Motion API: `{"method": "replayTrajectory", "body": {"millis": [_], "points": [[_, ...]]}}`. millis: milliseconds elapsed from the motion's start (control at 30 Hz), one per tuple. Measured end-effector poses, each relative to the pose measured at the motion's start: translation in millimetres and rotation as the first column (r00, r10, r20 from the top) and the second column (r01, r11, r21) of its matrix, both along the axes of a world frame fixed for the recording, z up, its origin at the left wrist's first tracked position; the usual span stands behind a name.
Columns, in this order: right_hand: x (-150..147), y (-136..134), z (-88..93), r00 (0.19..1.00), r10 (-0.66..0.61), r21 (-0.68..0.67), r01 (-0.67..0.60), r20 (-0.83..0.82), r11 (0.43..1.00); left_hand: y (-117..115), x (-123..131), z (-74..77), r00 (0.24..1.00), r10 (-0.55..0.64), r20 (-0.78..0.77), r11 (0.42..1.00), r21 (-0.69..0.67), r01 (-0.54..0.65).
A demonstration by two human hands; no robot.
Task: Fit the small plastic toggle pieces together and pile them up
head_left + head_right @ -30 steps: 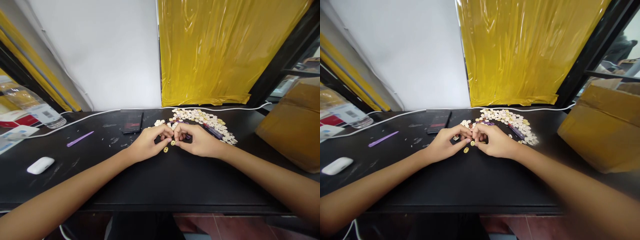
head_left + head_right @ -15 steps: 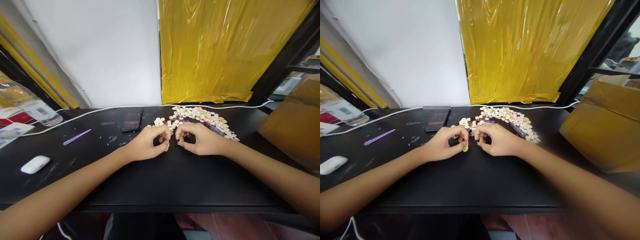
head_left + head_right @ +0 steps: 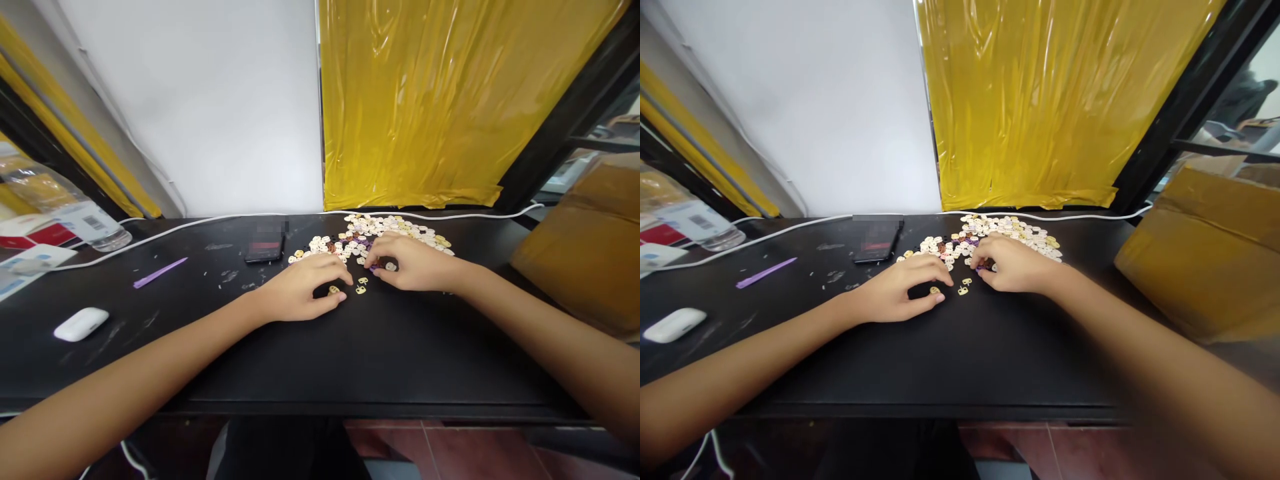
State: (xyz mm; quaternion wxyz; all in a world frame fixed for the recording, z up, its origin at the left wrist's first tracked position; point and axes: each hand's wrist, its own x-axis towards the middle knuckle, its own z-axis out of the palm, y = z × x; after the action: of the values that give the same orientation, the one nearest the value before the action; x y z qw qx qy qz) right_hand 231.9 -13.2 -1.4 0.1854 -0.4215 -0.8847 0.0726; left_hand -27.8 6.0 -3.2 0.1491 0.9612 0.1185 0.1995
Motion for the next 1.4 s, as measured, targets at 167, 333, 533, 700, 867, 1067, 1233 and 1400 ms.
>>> {"method": "replayTrajectory", "body": {"millis": [167,333,533,700,867,1067,1233,1400], "points": [[-2,-2,0.9,1.000,0.015,-0.025,-0.016,-0.028,1.000,0,1,-1.4,1.000,-0.001,-0.024,1.000,0.004,0.001],[3,-1,3.5,1.000,0.002,-0.014,-0.003,-0.023,1.000,0,0,-1.0,1.000,0.000,-0.011,1.000,0.005,0.000],[3,1,1.1,0.999,-0.007,-0.054,0.006,-0.032,0.999,2,-1,-2.8,0.999,0.006,-0.038,1.000,0.009,-0.006],[2,3,-1.6,0.999,-0.025,-0.040,0.023,-0.028,0.999,2,-1,-3.1,1.000,0.010,-0.029,1.000,0.008,-0.010],[-5,3,-4.1,0.999,-0.039,0.038,0.039,-0.005,0.999,1,0,-2.6,0.999,0.019,0.032,1.000,0.018,-0.019],[-11,2,-6.3,0.996,-0.081,0.140,0.077,0.027,0.987,2,0,-3.9,0.992,0.094,0.089,0.994,0.046,-0.098],[-16,-2,-5.3,0.993,-0.050,0.114,0.062,-0.106,0.991,3,1,-4.5,0.975,0.153,0.164,0.987,0.032,-0.160],[-28,-11,-3.7,0.976,0.041,0.095,-0.022,-0.212,0.995,1,3,-3.0,0.961,0.183,0.208,0.983,-0.009,-0.185]]}}
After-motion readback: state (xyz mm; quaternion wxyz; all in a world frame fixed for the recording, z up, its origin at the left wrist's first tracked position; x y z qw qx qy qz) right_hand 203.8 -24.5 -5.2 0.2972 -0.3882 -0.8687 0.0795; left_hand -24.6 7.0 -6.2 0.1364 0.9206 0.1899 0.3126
